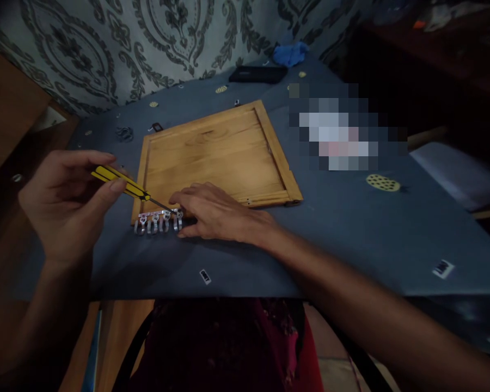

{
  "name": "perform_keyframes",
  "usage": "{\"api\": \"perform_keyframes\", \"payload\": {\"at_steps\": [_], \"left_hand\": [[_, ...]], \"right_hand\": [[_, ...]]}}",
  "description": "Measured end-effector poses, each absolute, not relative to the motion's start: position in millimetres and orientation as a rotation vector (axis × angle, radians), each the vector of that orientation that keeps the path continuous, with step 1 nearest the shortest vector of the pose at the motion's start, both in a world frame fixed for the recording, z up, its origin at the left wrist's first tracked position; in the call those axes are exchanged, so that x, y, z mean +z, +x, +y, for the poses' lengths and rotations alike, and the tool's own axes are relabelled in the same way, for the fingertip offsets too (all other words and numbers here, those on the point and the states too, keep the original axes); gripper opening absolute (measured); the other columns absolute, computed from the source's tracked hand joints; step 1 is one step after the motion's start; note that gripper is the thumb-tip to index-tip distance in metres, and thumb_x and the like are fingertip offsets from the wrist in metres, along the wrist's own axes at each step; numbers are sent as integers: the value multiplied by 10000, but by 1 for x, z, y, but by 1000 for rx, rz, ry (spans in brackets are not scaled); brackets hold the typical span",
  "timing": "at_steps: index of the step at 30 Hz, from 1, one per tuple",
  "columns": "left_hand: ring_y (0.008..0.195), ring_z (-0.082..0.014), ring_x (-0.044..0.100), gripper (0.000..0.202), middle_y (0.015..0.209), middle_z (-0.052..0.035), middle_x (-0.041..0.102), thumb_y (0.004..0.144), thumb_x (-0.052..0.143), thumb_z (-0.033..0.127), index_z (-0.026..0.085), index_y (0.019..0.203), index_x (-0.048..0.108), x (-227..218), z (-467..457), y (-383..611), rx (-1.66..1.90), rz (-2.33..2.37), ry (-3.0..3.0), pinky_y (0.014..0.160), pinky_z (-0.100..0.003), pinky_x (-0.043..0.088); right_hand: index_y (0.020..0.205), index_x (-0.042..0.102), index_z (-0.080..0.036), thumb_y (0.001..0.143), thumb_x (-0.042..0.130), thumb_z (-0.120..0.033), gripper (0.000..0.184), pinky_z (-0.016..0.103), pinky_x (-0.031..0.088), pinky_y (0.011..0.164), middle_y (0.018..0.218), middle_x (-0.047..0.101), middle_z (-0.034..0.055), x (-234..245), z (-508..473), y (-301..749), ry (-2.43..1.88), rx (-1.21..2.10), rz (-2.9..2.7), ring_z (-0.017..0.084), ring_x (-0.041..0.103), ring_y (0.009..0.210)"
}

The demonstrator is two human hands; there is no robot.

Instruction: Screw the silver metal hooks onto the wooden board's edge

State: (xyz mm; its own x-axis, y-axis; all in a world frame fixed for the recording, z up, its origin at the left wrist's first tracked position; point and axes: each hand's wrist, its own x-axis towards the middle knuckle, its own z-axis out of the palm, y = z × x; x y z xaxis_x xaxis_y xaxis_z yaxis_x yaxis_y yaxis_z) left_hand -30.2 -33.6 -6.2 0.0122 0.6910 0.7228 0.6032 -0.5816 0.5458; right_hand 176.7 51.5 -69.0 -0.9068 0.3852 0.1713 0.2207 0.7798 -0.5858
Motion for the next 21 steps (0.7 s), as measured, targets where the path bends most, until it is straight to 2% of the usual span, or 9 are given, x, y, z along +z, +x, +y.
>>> {"api": "perform_keyframes", "payload": {"at_steps": [8, 16, 21], "left_hand": [[818, -91, 695, 398, 961, -4, 750, 777, 872, 97, 263, 1129, 788, -9, -36, -28, 1624, 1443, 2134, 714, -152, 581], [836, -145, 733, 280, 930, 13, 754, 833, 853, 245, 295, 1096, 770, -8, -39, -22, 1572, 1581, 2139, 723, -240, 637], [836, -132, 733, 266, 923, 26, 745, 854, 834, 225, 300, 1098, 759, -8, -41, -20, 1564, 1588, 2143, 736, -227, 639]], "right_hand": [[1239, 641, -143, 848, 817, -376, 488, 385, 462, 897, 1118, 696, 120, -70, 51, 177, -477, 810, -2690, 287, 636, 1036], [1297, 628, -125, 850, 819, -359, 540, 401, 464, 938, 1168, 698, 134, -65, 50, 176, -496, 851, -2702, 298, 637, 1089], [1284, 633, -141, 849, 817, -381, 530, 404, 464, 938, 1163, 699, 133, -67, 50, 177, -485, 831, -2699, 300, 636, 1089]]}}
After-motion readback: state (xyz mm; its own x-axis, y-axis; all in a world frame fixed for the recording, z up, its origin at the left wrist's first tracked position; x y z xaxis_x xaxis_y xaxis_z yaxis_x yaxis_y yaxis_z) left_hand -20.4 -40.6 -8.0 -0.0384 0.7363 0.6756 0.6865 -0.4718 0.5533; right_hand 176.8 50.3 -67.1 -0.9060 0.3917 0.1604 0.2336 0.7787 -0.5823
